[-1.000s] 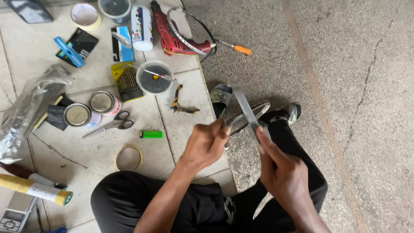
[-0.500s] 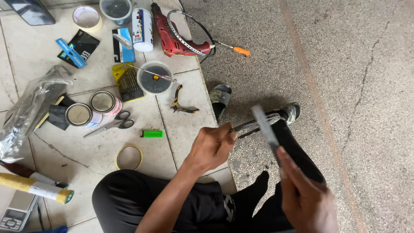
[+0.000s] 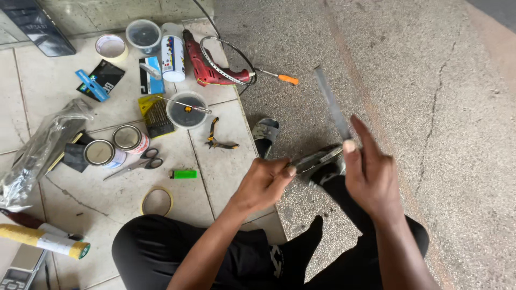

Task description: The person sits on the floor and uses a metal file to smooth the frame of a badminton racket. They hold the racket with one hand and file along the frame with the other, rotating the racket to work on different sections.

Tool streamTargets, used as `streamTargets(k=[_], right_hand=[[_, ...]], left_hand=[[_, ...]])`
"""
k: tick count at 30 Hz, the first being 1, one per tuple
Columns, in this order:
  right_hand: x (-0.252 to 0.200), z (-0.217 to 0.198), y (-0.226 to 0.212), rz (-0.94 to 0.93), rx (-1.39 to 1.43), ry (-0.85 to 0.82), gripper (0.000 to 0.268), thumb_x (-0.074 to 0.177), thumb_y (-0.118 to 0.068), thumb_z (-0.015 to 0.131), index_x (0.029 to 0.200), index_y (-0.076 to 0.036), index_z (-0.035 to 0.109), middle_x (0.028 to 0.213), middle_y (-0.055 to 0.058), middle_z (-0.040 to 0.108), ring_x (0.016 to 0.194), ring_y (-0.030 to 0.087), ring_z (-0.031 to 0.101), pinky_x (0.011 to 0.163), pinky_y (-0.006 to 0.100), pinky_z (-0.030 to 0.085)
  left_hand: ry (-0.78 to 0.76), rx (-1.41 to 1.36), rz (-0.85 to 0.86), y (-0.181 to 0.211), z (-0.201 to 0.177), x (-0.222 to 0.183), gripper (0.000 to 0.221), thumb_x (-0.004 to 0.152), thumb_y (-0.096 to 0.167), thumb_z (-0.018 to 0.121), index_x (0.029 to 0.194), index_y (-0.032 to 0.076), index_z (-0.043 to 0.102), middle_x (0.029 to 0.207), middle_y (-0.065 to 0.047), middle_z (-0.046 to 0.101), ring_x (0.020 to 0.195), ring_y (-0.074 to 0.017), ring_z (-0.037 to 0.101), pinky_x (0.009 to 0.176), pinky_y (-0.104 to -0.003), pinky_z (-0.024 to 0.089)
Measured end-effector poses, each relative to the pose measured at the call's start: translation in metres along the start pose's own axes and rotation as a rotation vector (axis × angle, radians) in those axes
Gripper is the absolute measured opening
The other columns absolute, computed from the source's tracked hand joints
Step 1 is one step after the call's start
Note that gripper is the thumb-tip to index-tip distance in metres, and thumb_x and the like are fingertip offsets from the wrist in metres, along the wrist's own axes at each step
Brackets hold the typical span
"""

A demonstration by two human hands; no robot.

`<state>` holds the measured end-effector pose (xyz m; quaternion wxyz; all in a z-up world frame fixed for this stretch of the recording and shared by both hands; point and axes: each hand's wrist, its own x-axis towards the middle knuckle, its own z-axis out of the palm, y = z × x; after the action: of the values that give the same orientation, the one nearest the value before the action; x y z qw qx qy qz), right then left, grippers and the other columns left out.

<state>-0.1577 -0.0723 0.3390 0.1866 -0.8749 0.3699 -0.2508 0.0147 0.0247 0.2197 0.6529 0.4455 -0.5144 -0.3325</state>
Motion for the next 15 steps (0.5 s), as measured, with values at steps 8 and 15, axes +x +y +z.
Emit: streamTargets(k=[8, 15], right_hand=[[0.003, 0.010, 0.043, 0.077, 0.232, -0.113, 0.008, 0.084, -0.017, 0.079, 0.082, -0.009, 0.078, 0.038, 0.007, 0.053, 0.034, 0.016, 0.049, 0.038, 0.029, 0.038], [-0.019, 0.030, 0.055, 0.128, 0.290, 0.003, 0.008, 0.087, -0.019, 0.077, 0.087, -0.011, 0.080, 0.044, 0.004, 0.063, 0.036, 0.019, 0.059, 0.040, 0.026, 0.045]], left_hand=[[0.036, 0.158, 0.106, 0.013, -0.004, 0.009, 0.024, 0.093, 0.021, 0.066, 0.076, 0.008, 0.057, 0.041, -0.007, 0.041, 0.031, -0.0184, 0.040, 0.035, -0.029, 0.034], [0.101, 0.263, 0.174, 0.029, 0.004, 0.009, 0.017, 0.092, 0.022, 0.066, 0.093, 0.005, 0.068, 0.042, -0.008, 0.048, 0.030, -0.0199, 0.045, 0.037, -0.029, 0.041]])
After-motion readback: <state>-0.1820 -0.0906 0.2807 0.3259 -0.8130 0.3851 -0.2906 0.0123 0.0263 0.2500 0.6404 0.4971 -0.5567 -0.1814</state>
